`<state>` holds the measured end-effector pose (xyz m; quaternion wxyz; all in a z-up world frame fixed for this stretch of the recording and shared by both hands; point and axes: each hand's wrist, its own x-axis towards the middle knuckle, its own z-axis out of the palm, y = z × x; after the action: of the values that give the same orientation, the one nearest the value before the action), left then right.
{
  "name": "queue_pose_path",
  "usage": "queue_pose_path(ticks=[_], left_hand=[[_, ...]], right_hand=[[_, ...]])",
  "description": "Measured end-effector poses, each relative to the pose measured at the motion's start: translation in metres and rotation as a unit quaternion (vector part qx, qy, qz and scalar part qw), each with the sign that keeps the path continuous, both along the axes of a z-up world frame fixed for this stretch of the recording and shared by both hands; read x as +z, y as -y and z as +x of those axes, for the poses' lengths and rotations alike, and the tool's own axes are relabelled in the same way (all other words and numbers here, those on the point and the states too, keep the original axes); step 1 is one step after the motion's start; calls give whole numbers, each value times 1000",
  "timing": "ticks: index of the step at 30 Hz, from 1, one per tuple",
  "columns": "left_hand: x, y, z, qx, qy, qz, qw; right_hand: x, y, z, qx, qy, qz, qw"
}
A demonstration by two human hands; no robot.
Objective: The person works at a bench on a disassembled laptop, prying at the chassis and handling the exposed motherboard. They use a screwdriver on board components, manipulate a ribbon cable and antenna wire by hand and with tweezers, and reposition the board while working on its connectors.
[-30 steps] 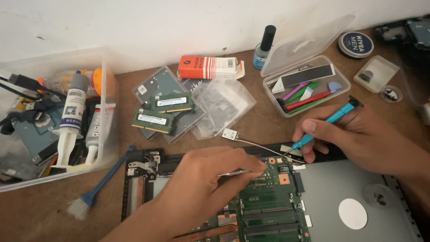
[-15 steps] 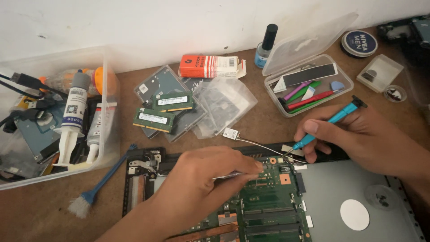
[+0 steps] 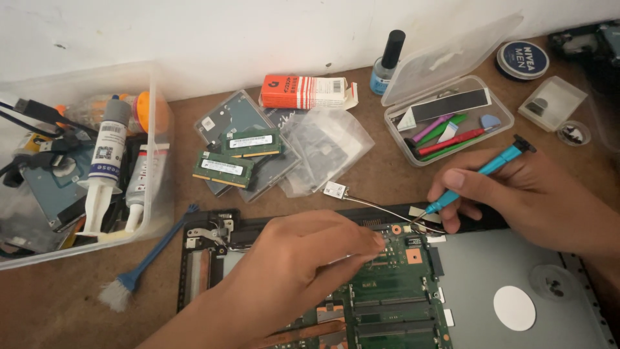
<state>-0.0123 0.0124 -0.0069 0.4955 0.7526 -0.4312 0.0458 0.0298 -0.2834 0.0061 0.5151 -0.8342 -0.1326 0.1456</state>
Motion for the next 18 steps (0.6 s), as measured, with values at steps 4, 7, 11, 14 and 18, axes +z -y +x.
queue_pose_path(ticks=[4, 7, 11, 14, 18], left_hand=[[2, 1, -1, 2, 10, 18, 1000], [3, 2, -2, -5, 30, 33, 999], [5, 2, -3, -3, 54, 22, 998], [8, 2, -3, -4, 57, 22, 998], [4, 3, -4, 9, 68, 19, 997]], right_hand=[[0, 0, -1, -20, -10, -15, 1000], [1, 0, -1, -1, -3, -1, 1000], [-1, 0, -1, -14, -10, 0, 1000], [-4, 3, 1, -36, -28, -3, 999], [-8, 4, 2, -33, -30, 5, 999]])
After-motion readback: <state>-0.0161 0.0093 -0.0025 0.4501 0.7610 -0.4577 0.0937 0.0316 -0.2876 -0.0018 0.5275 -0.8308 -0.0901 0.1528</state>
